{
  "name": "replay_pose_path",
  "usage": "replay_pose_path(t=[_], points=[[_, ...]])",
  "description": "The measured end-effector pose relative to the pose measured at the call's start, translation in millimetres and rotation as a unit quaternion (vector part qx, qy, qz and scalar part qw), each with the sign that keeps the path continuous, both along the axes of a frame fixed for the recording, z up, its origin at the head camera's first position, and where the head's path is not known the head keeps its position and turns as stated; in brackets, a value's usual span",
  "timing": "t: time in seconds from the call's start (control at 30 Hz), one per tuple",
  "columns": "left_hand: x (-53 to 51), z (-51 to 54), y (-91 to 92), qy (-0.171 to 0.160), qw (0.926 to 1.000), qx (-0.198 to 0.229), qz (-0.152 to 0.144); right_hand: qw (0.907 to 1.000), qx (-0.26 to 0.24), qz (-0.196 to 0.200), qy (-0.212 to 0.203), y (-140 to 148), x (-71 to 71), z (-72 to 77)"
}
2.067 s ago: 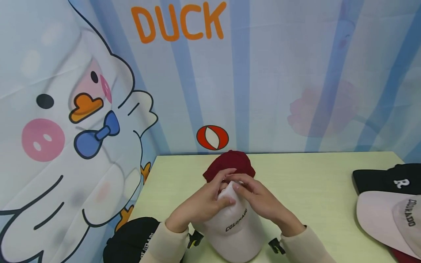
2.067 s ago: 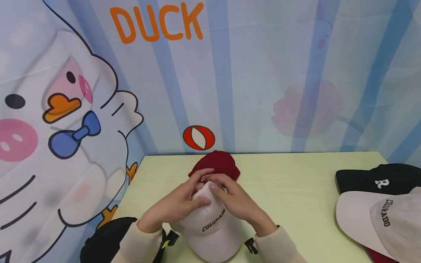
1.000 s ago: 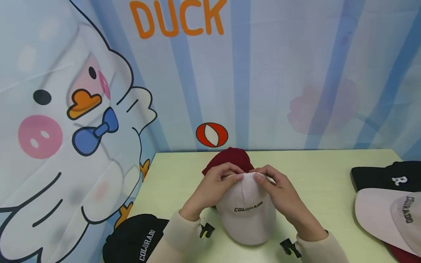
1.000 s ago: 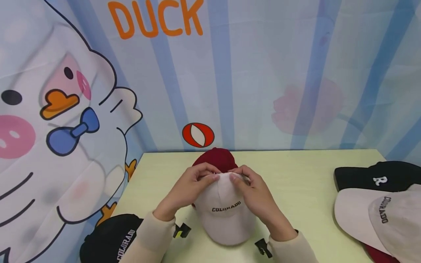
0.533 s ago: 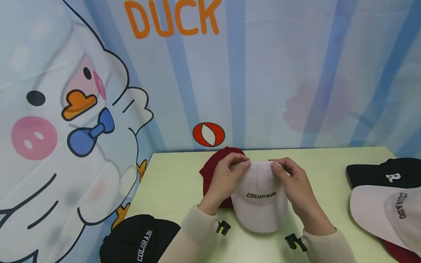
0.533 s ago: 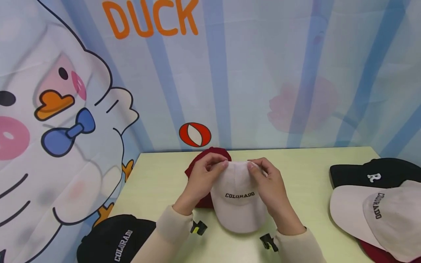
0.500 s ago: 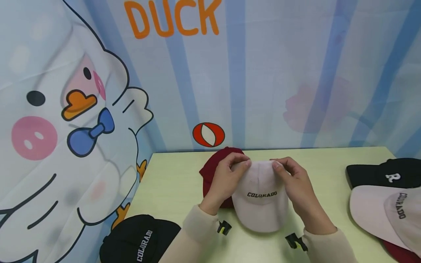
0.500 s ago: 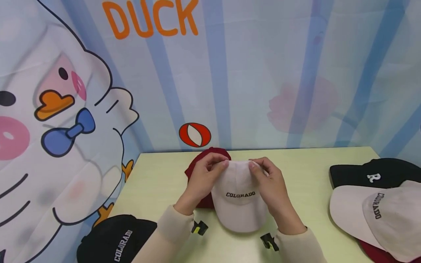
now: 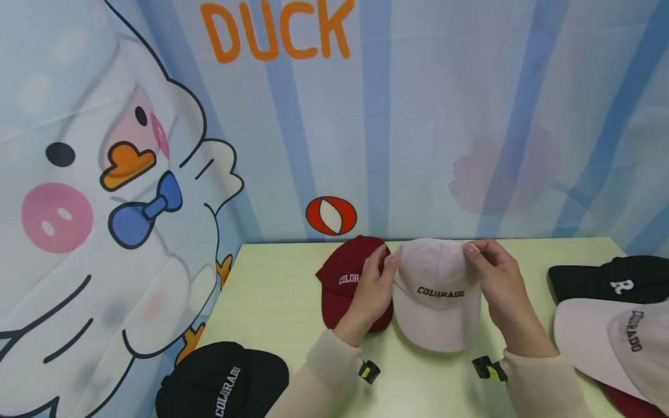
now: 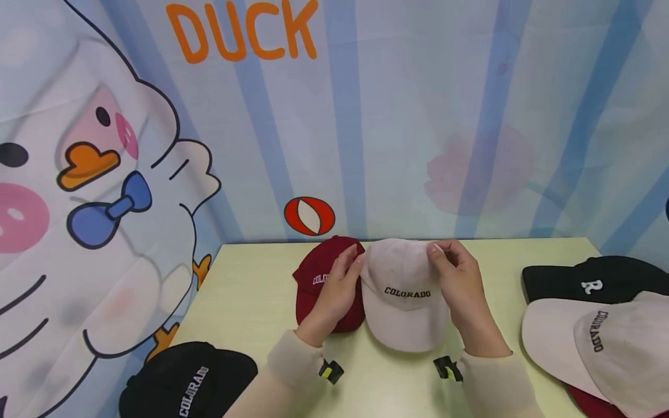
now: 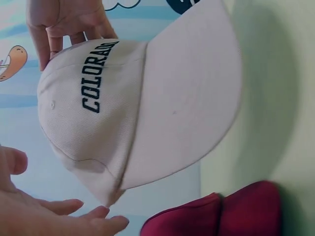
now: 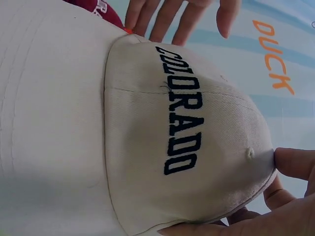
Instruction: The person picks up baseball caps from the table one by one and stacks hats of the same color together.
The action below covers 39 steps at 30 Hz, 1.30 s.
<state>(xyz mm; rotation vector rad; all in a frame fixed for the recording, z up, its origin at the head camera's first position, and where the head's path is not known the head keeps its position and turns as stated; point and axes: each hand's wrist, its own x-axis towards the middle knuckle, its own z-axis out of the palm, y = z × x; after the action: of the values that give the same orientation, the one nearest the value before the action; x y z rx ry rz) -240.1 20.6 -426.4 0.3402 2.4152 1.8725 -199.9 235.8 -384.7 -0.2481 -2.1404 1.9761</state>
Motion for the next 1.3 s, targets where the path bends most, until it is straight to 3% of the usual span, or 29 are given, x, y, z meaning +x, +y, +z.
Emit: replay_pose_path(t=[0.17,0.3,0.5,0.77,0.97,1.17,1.3], points=[[-2.7,-8.7,9.0,-0.035,0.9992,-0.003,-0.019,0.9999,-0.004,-0.008,-0.014,7.1,-6.3,-1.7],[-5.6,-12.7,18.4,-0.034,0.9990,-0.011,-0.028,0.9996,-0.001,-0.014,-0.026,10.9,-11.8,-5.0],[-13.6,-17.6,33.7,-0.028,0.9991,-0.030,-0.011,0.9987,-0.004,-0.025,-0.044,15.4,-22.3,-12.2],[-27.1,-24.3,46.9,-0.046,0.9981,-0.041,-0.005,0.9960,0.011,-0.054,-0.071,19.4,-46.8,-22.9],[-33.8,-33.6,49.8,-0.057,0.9969,-0.053,-0.003,0.9945,0.009,-0.036,-0.098,22.8,-66.0,-34.2],[-35.9,-43.3,47.0,-0.074,0.9964,-0.041,-0.005,0.9916,0.005,-0.025,-0.126,21.9,-81.5,-42.1],[-38.2,-49.7,43.5,-0.083,0.9961,-0.028,-0.008,0.9908,0.000,0.004,-0.135,20.0,-86.8,-45.0]])
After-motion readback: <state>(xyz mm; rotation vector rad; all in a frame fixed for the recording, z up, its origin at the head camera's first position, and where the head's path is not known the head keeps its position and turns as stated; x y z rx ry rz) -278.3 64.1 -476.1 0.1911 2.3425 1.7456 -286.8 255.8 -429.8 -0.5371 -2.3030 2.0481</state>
